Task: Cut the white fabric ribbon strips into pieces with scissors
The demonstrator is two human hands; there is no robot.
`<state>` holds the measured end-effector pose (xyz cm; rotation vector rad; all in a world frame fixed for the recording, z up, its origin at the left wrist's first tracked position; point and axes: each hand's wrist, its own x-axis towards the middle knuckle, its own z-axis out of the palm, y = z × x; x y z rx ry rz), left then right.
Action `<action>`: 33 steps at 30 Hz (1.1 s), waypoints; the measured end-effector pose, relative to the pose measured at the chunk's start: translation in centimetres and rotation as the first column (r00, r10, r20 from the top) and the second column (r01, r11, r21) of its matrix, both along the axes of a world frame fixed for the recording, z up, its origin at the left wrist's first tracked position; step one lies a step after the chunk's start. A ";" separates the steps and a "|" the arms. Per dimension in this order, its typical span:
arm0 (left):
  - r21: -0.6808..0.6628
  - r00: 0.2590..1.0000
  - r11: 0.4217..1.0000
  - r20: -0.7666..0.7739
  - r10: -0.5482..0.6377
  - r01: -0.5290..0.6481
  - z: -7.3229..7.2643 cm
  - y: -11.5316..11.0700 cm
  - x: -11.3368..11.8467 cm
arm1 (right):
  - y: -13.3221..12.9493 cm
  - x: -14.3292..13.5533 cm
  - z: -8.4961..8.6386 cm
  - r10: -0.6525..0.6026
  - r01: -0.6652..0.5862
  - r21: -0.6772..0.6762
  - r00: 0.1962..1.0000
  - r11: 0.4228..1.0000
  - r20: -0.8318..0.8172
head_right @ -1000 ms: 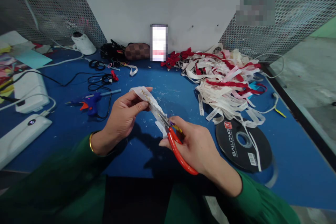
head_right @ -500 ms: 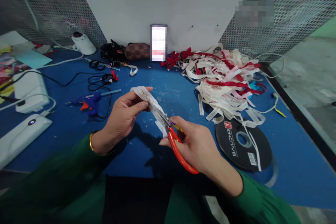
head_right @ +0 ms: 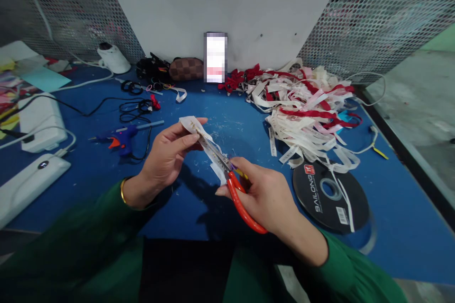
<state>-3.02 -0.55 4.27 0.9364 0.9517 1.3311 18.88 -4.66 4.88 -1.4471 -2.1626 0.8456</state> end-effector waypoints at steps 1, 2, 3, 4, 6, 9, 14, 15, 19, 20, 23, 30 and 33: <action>-0.007 1.000 1.000 0.013 -0.002 0.002 0.0 0.0 -0.1 | 0.0 0.0 0.0 -0.005 0.005 0.001 1.000 1.000 0.002; -0.010 1.000 1.000 0.023 0.004 -0.004 0.1 0.0 -0.1 | 0.0 -0.1 0.0 -0.008 0.008 0.000 1.000 1.000 0.004; -0.009 0.999 1.000 0.029 0.015 -0.014 0.1 0.1 -0.1 | 0.0 -0.1 0.0 -0.010 0.010 0.000 1.000 1.000 0.006; -0.005 0.999 1.000 0.029 0.028 -0.028 0.1 0.1 -0.1 | 0.0 -0.1 0.0 -0.012 0.012 0.001 1.000 1.000 0.009; 0.005 0.998 0.999 0.020 0.052 -0.052 0.0 0.2 -0.1 | 0.0 -0.1 0.0 -0.013 0.013 0.007 1.000 1.000 0.015; 0.016 0.998 0.998 0.011 0.061 -0.061 0.0 0.3 -0.1 | 0.0 -0.1 0.0 -0.013 0.012 0.017 1.000 1.000 0.017; 0.027 0.999 0.999 -0.009 0.038 -0.038 0.0 0.3 0.0 | 0.0 -0.2 0.0 -0.014 0.014 0.037 1.000 0.999 0.009; 0.027 1.000 0.999 -0.018 0.025 -0.025 0.0 0.2 0.0 | 0.1 -0.3 0.0 -0.020 0.019 0.039 1.000 0.999 0.014; 0.036 0.999 0.999 -0.044 -0.001 0.003 0.0 0.1 0.1 | 0.0 -0.3 0.0 -0.030 0.030 0.023 0.999 0.999 0.030; 0.039 0.999 0.999 -0.045 -0.001 0.003 0.0 0.1 0.1 | 0.0 -0.2 -0.1 -0.026 0.025 0.013 0.999 1.000 0.026; 0.040 0.999 0.999 -0.039 -0.001 0.002 -0.1 0.2 0.1 | -0.1 0.0 -0.2 -0.008 0.008 -0.027 1.000 1.000 0.004; 0.038 1.000 0.999 -0.002 -0.017 0.018 -0.2 0.3 0.0 | -0.1 0.1 -0.2 0.001 -0.002 -0.040 1.000 0.999 -0.021; 0.036 1.000 0.999 -0.008 -0.014 0.015 -0.3 0.3 0.0 | 0.1 0.0 -0.2 0.002 -0.003 -0.029 0.999 1.000 -0.032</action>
